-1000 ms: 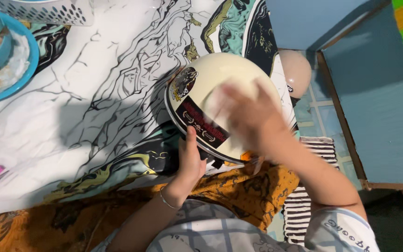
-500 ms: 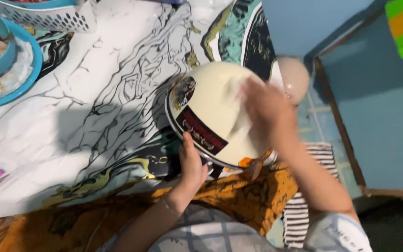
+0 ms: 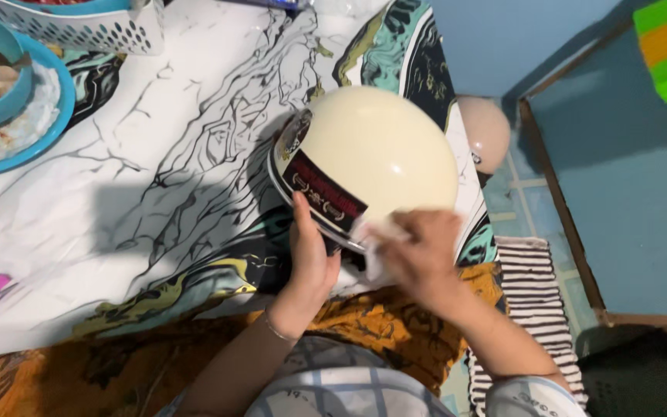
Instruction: The person wipes the exterior of a white motorcycle helmet with a white cloth. They rotate the helmet to clean different sides, including the visor area and the orange patterned band around the base.
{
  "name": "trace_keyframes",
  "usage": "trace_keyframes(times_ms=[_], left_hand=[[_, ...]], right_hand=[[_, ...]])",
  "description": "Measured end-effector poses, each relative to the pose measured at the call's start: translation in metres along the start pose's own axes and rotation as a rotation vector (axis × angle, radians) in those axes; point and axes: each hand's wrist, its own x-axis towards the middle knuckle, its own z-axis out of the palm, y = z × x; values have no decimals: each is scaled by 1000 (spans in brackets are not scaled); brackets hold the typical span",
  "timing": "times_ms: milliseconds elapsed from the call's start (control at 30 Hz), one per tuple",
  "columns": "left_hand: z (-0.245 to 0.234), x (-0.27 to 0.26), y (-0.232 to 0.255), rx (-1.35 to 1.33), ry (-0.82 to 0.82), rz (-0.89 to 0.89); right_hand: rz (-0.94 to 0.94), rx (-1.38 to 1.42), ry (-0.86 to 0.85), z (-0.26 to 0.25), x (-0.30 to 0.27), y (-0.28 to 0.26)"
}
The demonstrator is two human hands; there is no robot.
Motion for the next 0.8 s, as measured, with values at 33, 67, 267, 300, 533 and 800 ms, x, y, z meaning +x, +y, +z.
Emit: trace_keyframes(times_ms=[33,67,267,300,533,800], left_hand=[[2,-3,-1,13,-19,10],[5,-2,-1,23,-51,28],[17,-3,6,32,112,-57],[15,-5,7,36,69,-33],[-1,-10,30,-546,-644,-188],[20,-18,26,44,-79,12]], right_hand=[[137,-52,59,-5,-6,10],[262,-109,128,-9,-6,29],[-2,-106,62,19,-25,-12],[40,-37,86,18,-25,-13],[266,69,286,20,-74,5],[255,60,296,48,-96,-6]])
